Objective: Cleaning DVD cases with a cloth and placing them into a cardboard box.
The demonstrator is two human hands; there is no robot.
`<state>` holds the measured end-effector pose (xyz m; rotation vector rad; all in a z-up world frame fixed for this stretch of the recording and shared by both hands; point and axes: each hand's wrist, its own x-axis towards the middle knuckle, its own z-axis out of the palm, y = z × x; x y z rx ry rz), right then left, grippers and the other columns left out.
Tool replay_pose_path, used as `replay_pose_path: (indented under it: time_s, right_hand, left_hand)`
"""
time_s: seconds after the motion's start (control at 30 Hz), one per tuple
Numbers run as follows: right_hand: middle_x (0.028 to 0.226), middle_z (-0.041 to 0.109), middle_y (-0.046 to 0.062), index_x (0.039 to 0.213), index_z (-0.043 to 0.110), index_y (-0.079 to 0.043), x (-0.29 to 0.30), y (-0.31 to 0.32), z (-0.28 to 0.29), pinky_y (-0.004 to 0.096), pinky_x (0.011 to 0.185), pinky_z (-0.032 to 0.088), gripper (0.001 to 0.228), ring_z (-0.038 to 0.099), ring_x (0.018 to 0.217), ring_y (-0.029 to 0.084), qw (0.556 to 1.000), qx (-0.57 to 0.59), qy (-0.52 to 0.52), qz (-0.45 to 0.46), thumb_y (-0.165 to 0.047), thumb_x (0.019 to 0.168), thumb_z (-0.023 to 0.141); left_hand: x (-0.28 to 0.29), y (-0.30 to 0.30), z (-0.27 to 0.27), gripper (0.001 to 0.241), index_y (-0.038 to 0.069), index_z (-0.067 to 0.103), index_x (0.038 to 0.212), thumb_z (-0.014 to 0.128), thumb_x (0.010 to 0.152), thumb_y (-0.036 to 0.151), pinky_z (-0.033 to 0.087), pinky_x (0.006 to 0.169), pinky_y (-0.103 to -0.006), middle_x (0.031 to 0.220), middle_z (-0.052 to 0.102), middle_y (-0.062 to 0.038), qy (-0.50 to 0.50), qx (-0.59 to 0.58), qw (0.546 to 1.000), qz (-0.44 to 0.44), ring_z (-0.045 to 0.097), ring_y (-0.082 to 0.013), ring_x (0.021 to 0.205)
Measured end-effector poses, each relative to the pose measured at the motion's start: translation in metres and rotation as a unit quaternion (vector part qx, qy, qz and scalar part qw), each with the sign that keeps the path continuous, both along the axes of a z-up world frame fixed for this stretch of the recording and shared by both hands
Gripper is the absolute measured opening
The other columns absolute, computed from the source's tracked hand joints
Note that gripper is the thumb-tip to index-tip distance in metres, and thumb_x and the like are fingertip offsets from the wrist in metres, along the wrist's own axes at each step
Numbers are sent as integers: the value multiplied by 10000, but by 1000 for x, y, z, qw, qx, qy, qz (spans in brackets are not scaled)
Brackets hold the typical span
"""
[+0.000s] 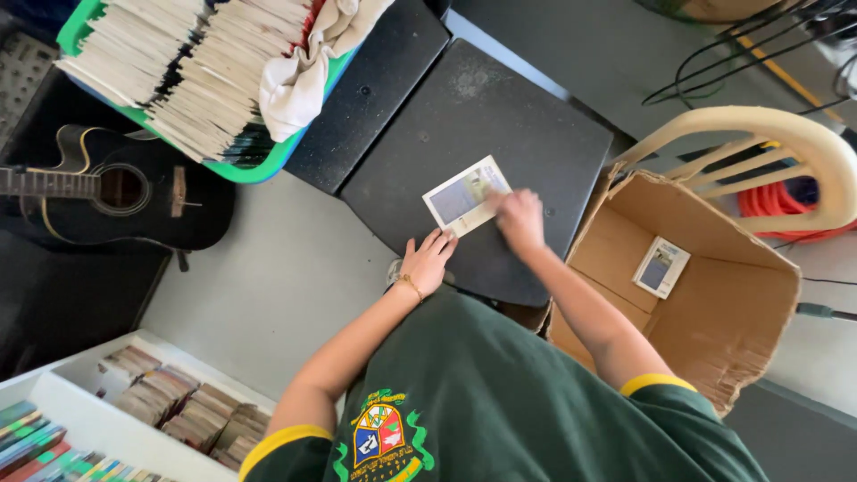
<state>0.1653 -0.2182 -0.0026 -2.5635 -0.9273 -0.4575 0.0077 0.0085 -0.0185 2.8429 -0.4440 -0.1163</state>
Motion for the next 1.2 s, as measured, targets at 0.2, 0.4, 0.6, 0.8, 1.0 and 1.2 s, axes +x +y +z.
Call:
replay_pose_path:
  time_s: [0.2, 0.4, 0.6, 0.8, 1.0, 1.2]
  right_hand:
    - [1056, 582, 91, 1267, 652, -235, 43, -42, 51, 444, 909, 496, 369, 639, 1000, 359, 930, 234, 132, -252, -130, 921, 725]
    - [1154, 714, 100, 1261, 702, -257, -67, -32, 28, 427, 999, 495, 363, 660, 1128, 335, 822, 372, 255, -348, -205, 905, 755]
    - [1123, 726, 139, 1224, 735, -200, -119, -76, -13, 424, 964, 506, 357, 681, 1072, 314, 787, 402, 243, -400, -171, 873, 790]
    - [1176, 705, 25, 1240, 703, -284, -72, -40, 17, 401, 988, 507, 343, 662, 1121, 273, 843, 312, 231, -372, -236, 907, 768]
    - [1031, 670, 16, 1054, 707, -255, -63, 134, 58, 480, 886, 486, 314, 645, 986, 327, 952, 170, 182, -179, -83, 796, 755]
    - [960, 609, 134, 985, 676, -145, -54, 152, 39, 510, 823, 478, 200, 610, 876, 365, 996, -3, 41, -83, -17, 839, 627]
  left_hand:
    - [138, -16, -76, 634, 284, 561, 1307, 830, 736, 333, 422, 932, -509, 1304, 529, 18, -34, 56, 988, -143, 478, -209, 1227]
    - [248, -51, -2, 1216, 297, 484, 1342, 1024, 267, 476, 522, 875, -448, 1247, 487, 16, 28, 60, 973, -220, 491, -231, 1154]
    - [254, -17, -5, 938, 248, 572, 1238, 871, 523, 776, 587, 845, -461, 1229, 695, 20, 151, 49, 987, 0, 702, -240, 1134]
    - [129, 44, 58, 649, 93, 650, 1068, 564, 911, 717, 590, 811, -511, 1013, 775, -148, 171, 15, 967, 188, 758, -357, 978]
    - [43, 63, 26, 681, 92, 614, 1040, 581, 875, 752, 586, 784, -513, 949, 755, -141, 139, -9, 954, 266, 761, -362, 902]
    - [30, 70, 24, 665, 113, 590, 1003, 591, 832, 755, 612, 745, -468, 863, 743, -107, 66, -31, 960, 271, 770, -332, 830]
